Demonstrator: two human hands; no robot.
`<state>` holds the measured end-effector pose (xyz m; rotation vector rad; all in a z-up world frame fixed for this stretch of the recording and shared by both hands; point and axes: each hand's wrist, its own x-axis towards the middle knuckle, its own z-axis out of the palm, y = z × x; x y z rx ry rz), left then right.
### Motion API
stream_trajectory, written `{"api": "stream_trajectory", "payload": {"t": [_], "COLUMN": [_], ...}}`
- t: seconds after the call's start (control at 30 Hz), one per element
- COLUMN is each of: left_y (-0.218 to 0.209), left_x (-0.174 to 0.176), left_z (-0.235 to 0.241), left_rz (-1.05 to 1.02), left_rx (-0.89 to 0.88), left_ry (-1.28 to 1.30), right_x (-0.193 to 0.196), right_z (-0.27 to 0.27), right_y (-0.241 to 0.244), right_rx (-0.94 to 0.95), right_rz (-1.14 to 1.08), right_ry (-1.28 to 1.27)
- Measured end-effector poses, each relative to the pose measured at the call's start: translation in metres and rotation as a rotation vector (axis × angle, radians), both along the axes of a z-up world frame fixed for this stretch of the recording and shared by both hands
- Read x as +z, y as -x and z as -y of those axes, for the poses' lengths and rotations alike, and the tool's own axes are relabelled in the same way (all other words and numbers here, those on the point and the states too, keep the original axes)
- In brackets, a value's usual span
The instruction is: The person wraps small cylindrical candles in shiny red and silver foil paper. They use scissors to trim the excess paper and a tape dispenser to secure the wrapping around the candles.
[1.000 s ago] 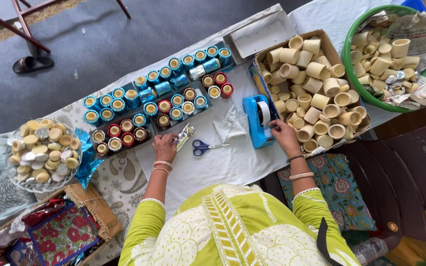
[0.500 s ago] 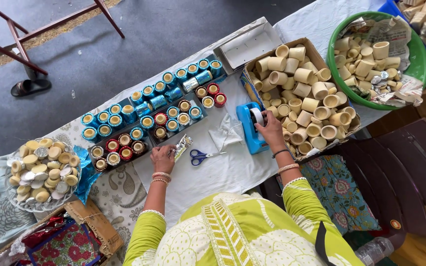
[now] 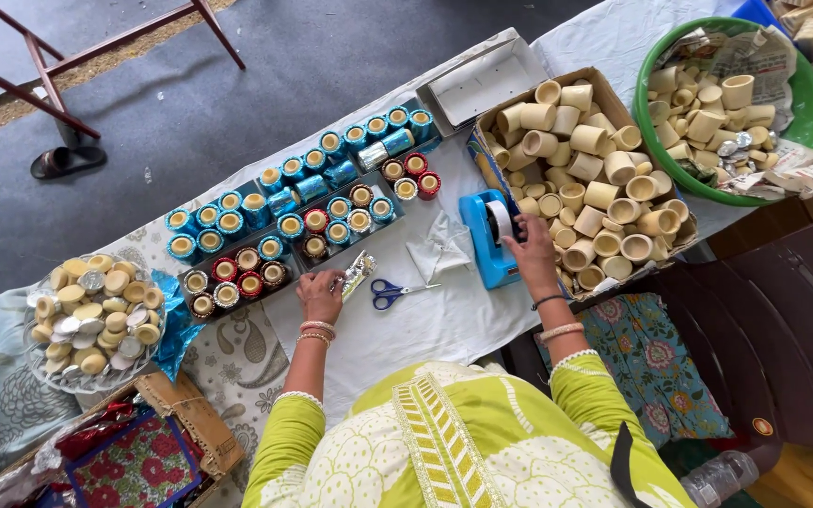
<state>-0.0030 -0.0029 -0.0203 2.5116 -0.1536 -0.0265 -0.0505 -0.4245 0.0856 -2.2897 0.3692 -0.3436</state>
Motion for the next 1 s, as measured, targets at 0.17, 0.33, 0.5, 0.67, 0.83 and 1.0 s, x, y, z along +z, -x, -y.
{"api": "stream_trajectory", "payload": {"t": [0.17,0.33,0.5,0.67,0.83,1.0], "left_y": [0.0,0.004,0.005,0.008,0.007,0.009], "left_x": [-0.018,-0.007,-0.001,0.009,0.009,0.008], "left_z": [-0.002,0.001,0.003,0.008,0.008,0.007], "left_rz": [0.044,0.028,-0.011,-0.072,-0.122,-0.161], "left_rx": [0.019,0.021,0.024,0.063,0.087,0.11], "left_ry": [0.002,0.048,0.077,0.117,0.135,0.163], "right_x": [0.004,-0.016,-0.034,-0.074,-0.114,-0.143], "right_z": [-0.042,-0.115,-0.188,-0.221,-0.221,-0.214], "right_y": [0.009,0.001,-0.019,-0.05,-0.075,-0.085], "right_rx": [0.043,0.361,0.716,0.789,0.789,0.8], "right_rz": [0.12,0.078,0.113,0.097,-0.01,-0.189], "right_ry": [0.143,-0.054,0.106,0.221,0.286,0.177]}}
